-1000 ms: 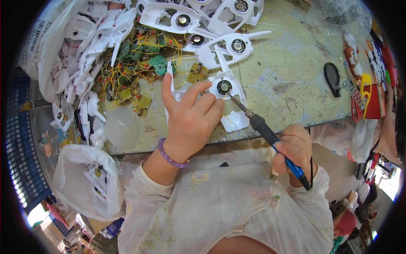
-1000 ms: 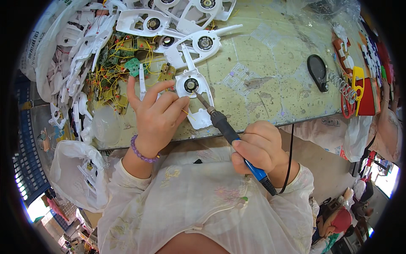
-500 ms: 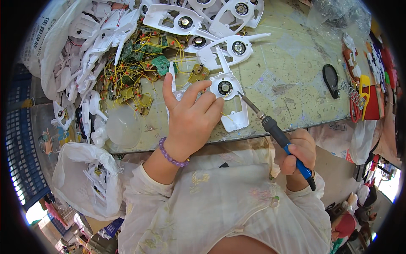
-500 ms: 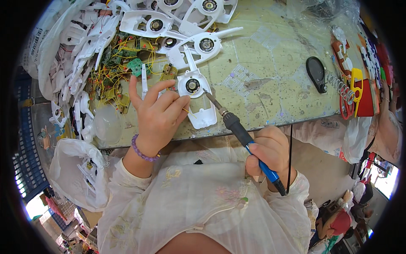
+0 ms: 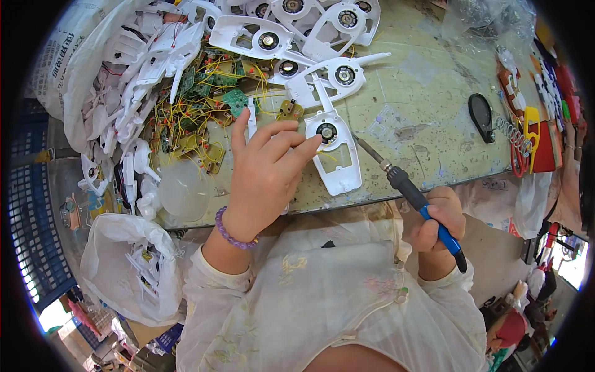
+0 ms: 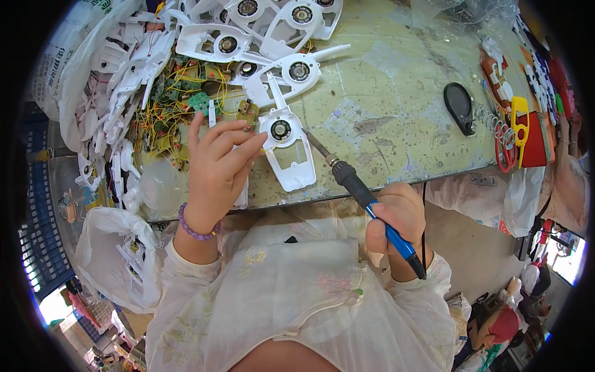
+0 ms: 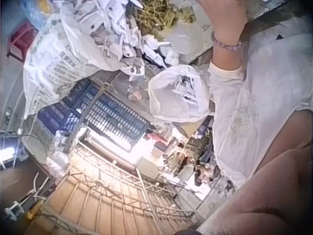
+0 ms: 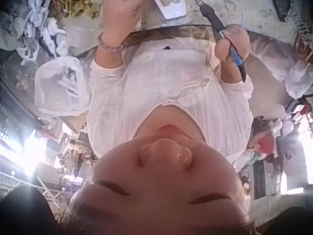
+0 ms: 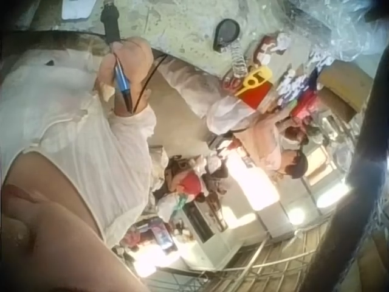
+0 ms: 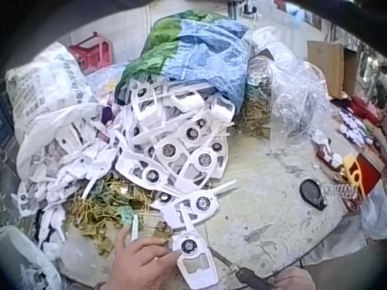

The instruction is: Soldering wires onto small circuit boards and assembling them into plastic housings.

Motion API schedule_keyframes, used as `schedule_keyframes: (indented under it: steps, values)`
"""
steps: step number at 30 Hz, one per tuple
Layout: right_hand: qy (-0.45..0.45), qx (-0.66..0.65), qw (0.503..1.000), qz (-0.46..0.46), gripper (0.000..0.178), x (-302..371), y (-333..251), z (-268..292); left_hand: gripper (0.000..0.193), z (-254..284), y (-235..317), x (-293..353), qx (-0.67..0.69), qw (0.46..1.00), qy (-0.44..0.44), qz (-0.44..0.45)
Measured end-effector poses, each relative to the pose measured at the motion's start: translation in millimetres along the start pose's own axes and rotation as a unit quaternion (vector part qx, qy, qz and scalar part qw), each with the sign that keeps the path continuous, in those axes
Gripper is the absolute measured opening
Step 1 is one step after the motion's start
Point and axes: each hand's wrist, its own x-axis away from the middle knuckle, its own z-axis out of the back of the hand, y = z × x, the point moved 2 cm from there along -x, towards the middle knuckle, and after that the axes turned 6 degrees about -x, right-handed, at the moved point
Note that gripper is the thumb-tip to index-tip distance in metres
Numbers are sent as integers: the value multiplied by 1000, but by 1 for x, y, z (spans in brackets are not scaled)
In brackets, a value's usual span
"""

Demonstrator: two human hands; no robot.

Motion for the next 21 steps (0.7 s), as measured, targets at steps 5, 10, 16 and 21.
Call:
schedule_keyframes:
  steps: [5,10,16,21]
  values:
    - [2,-14,1000,-3,22,1,1,-2,16,-1,0,0,53,997,37,41]
    - [22,-20,1000,3,21,5,6,-3,12,-5,12,-3,33,995,59,76]
    - [10,4,1000,-10,23,1,1,-10,10,-12,21,-3,-49,994,71,74]
    - [3,2,1000,3,23,-1,1,-16,10,-15,24,-4,-70,993,48,81]
